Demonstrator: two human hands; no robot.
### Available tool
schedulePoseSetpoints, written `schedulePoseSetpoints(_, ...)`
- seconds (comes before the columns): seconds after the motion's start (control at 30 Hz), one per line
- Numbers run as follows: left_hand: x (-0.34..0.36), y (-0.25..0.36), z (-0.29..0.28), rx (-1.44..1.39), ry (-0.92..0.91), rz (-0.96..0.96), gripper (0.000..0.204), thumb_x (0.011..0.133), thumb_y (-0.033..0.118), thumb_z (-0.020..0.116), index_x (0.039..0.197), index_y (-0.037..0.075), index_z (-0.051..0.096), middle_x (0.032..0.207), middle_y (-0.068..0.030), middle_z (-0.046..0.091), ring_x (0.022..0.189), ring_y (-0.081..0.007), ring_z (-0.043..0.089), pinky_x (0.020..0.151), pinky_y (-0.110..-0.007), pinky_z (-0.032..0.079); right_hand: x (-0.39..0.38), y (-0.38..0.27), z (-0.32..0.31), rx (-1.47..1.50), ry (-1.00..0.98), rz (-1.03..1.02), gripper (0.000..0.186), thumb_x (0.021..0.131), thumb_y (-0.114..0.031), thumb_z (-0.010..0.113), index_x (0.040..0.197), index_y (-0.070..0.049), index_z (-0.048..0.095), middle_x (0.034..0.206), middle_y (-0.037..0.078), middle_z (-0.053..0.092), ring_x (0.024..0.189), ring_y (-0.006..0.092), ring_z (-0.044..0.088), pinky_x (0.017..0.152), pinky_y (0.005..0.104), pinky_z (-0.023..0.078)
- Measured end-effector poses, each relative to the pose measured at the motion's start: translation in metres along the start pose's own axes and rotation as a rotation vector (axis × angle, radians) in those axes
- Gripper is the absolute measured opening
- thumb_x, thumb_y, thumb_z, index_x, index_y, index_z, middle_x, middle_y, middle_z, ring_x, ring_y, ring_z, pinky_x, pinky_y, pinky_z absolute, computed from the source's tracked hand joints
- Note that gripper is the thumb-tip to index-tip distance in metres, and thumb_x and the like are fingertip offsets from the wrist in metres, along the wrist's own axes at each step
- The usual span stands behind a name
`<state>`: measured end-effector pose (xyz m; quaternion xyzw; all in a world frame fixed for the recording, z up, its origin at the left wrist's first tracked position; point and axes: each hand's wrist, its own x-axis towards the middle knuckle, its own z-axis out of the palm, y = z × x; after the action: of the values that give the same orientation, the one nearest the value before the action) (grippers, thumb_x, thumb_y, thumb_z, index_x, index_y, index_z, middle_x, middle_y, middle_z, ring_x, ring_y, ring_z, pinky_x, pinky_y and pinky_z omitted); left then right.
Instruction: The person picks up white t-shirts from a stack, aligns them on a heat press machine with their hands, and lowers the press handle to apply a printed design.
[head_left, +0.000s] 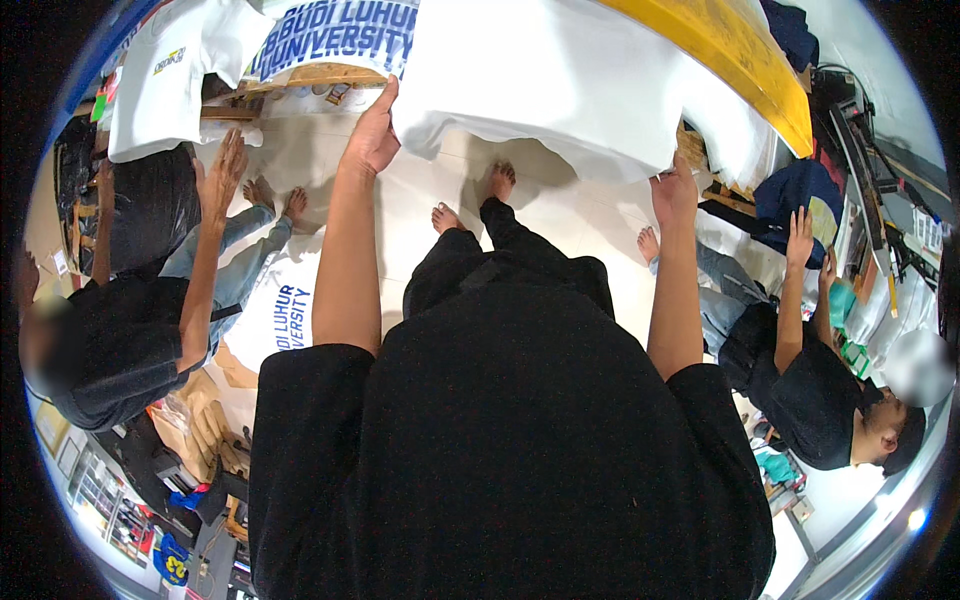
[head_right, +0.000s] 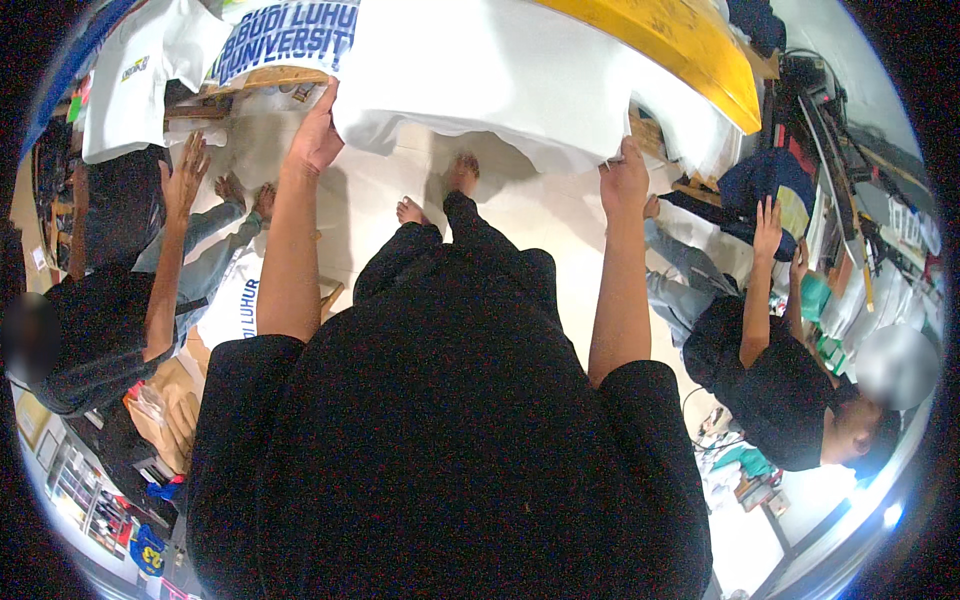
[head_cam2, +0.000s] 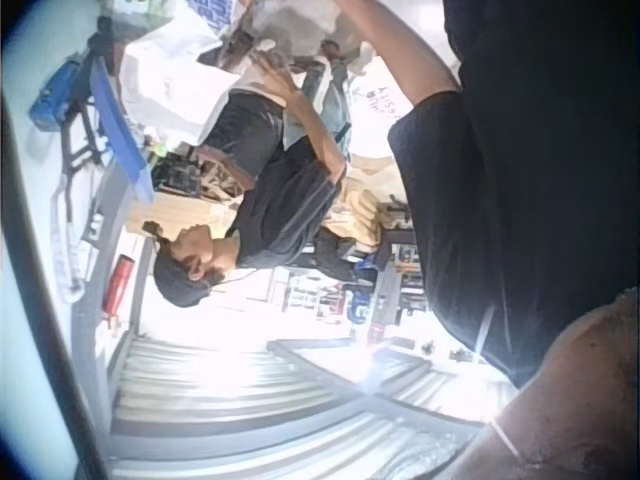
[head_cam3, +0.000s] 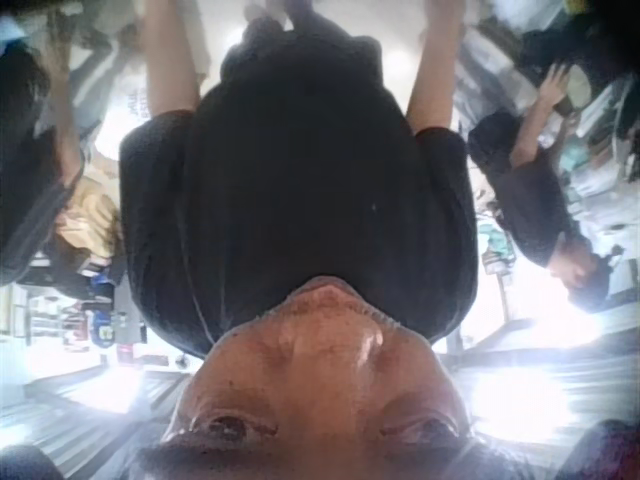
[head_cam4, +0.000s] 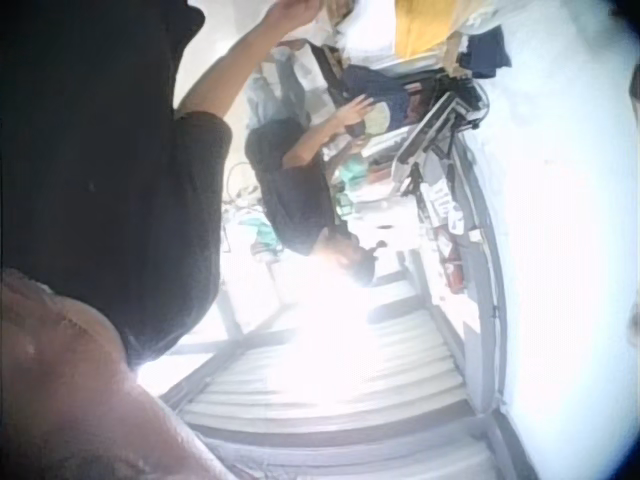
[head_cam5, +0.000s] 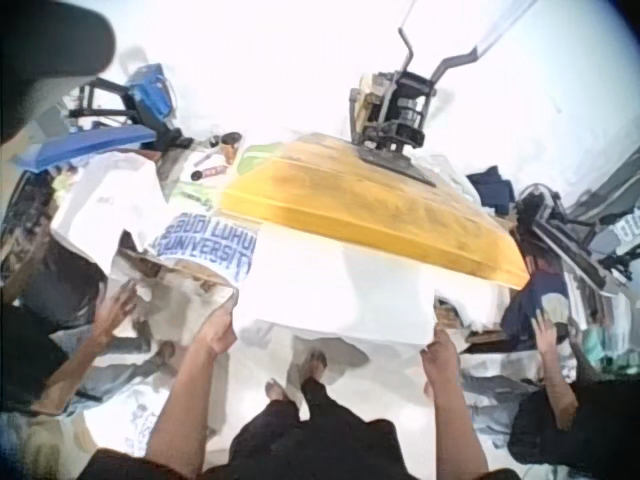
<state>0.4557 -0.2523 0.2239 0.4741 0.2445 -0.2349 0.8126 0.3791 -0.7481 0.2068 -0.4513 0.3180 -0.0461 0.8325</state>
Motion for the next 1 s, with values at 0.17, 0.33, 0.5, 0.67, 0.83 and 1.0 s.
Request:
schedulePoseSetpoints(0.17, -0.005, 0.0, -0.001, -0.061, 0.005, -0.008, 0.06, 0.11, 0.048, 0.052, 0.15, 0.003, 0.051, 0.145, -0.0076, 0.061, 0.131, -0.0203, 0.06, 0.112, -0.038, 0.047, 0.005, -0.001, -0.007, 0.108, -0.068, -0.026, 0.036, 0.105, -0.017, 0.062, 0.136, -0.002, 0.055, 0.133, 0.01, 0.064, 0.128, 0.0256, 0.059, 0.111, 0.0464, 0.046)
schedulePoseSetpoints(0.33, -0.009, 0.002, -0.007, -0.16, -0.005, 0.138, 0.054, 0.11, 0.038, 0.055, 0.148, -0.001, 0.051, 0.146, -0.0104, 0.061, 0.133, -0.0221, 0.059, 0.114, -0.04, 0.047, 0.004, 0.0, -0.004, 0.123, -0.017, -0.115, 0.032, 0.104, -0.01, 0.063, 0.134, -0.001, 0.055, 0.129, 0.011, 0.065, 0.122, 0.0237, 0.063, 0.108, 0.0413, 0.051)
schedulePoseSetpoints(0.5, -0.003, -0.005, -0.027, -0.209, 0.029, 0.217, 0.051, 0.11, 0.032, 0.056, 0.151, 0.001, 0.049, 0.151, -0.0111, 0.056, 0.138, -0.024, 0.054, 0.117, -0.041, 0.044, -0.002, 0.0, 0.004, 0.081, -0.028, -0.161, 0.026, 0.103, -0.009, 0.066, 0.128, -0.005, 0.061, 0.123, 0.006, 0.07, 0.115, 0.0174, 0.067, 0.099, 0.0355, 0.056)
schedulePoseSetpoints(0.67, 0.012, -0.017, -0.032, -0.169, 0.159, 0.264, 0.047, 0.11, 0.027, 0.057, 0.147, -0.002, 0.05, 0.148, -0.0116, 0.057, 0.135, -0.0239, 0.057, 0.115, -0.041, 0.046, -0.007, 0.002, 0.002, 0.07, 0.016, -0.197, 0.035, 0.102, -0.01, 0.067, 0.134, -0.003, 0.054, 0.127, 0.01, 0.066, 0.114, 0.0188, 0.066, 0.1, 0.0344, 0.056)
schedulePoseSetpoints(0.83, 0.016, -0.027, -0.032, -0.223, 0.162, 0.316, 0.029, 0.103, 0.025, 0.07, 0.119, 0.002, 0.062, 0.116, -0.0073, 0.07, 0.108, -0.0175, 0.066, 0.097, -0.035, 0.055, -0.016, 0.002, 0.001, 0.027, 0.099, -0.206, 0.044, 0.101, -0.011, 0.07, 0.138, 0.0, 0.05, 0.13, 0.013, 0.064, 0.115, 0.0202, 0.064, 0.1, 0.0339, 0.054)
schedulePoseSetpoints(1.0, 0.016, -0.007, -0.012, 0.575, 0.386, 0.304, 0.027, 0.101, 0.025, 0.069, 0.102, -0.001, 0.063, 0.104, -0.0114, 0.07, 0.099, -0.0246, 0.067, 0.089, -0.039, 0.053, -0.019, 0.007, 0.005, -0.09, 0.181, -0.207, 0.037, 0.099, -0.016, 0.074, 0.13, -0.005, 0.059, 0.12, 0.009, 0.069, 0.11, 0.0175, 0.066, 0.094, 0.0301, 0.056)
